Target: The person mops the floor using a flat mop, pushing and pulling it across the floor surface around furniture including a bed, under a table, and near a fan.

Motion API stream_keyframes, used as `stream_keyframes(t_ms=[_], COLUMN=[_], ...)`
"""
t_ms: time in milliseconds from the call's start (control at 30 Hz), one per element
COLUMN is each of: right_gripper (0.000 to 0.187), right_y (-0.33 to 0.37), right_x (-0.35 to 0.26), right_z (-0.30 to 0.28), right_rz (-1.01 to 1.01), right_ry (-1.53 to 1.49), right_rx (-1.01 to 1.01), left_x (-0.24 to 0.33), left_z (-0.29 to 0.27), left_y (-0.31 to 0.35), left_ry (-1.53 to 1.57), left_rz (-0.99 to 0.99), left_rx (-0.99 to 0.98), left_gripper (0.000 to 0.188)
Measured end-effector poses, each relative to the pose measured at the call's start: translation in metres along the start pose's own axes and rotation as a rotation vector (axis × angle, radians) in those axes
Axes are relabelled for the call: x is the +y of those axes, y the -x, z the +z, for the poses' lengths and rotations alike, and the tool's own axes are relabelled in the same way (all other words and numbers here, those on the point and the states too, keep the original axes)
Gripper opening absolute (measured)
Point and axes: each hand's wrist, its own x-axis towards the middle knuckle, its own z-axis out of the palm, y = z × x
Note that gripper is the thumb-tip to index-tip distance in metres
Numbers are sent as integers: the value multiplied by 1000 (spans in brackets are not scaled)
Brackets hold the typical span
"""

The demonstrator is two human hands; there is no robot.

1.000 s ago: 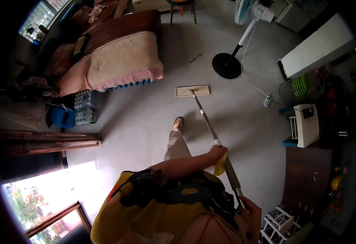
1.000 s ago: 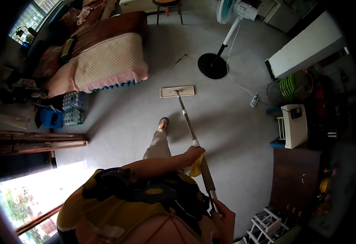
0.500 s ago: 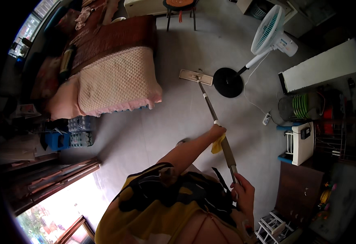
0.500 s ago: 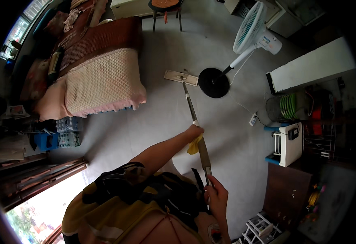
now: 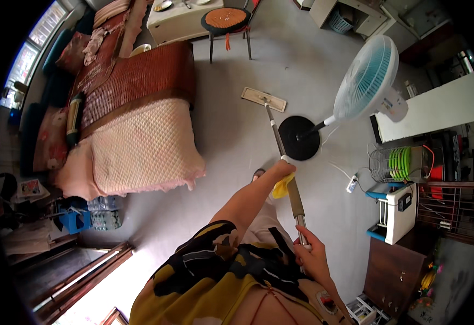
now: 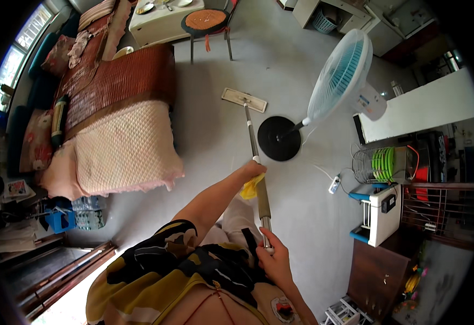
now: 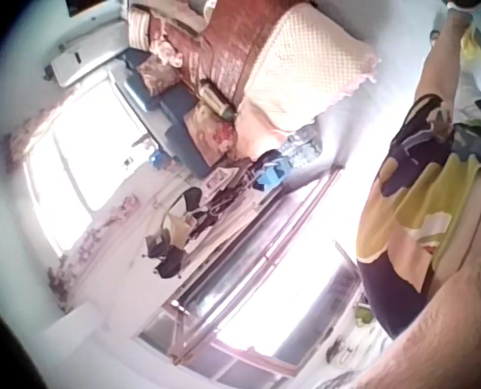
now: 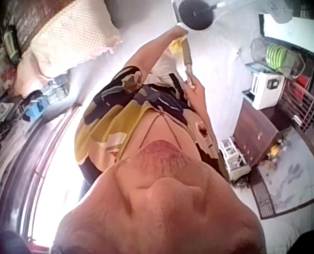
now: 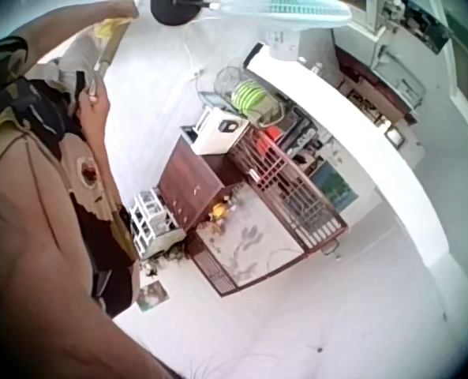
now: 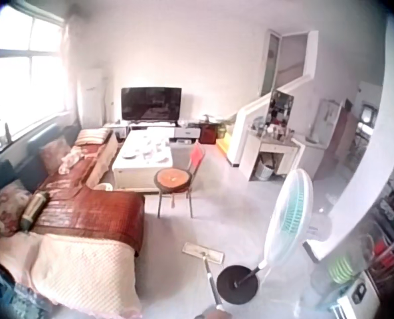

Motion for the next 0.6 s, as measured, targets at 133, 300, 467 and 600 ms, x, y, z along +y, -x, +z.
stream_keyframes(t_ms=[133,300,467,600], right_gripper=[46,47,43,36], right_y=[-63,-135,-197,-181], right_x=[-49,-109,-151,-159], right_z=[-7,-25,-43,-68], right_rz=[-3,-25,-152,-321], right_ry=[11,112,317,737], right_rx=[-27,27,28,55], left_x=[58,101,158,157], left_z=[-24,-38,-50,-65], left_y=[-49,-136,-163,-170], left_ry=[-67,61,-4,109], left_rz=[49,79,6,-24], left_rx=[37,37,290,143], left_gripper=[37,38,47,49])
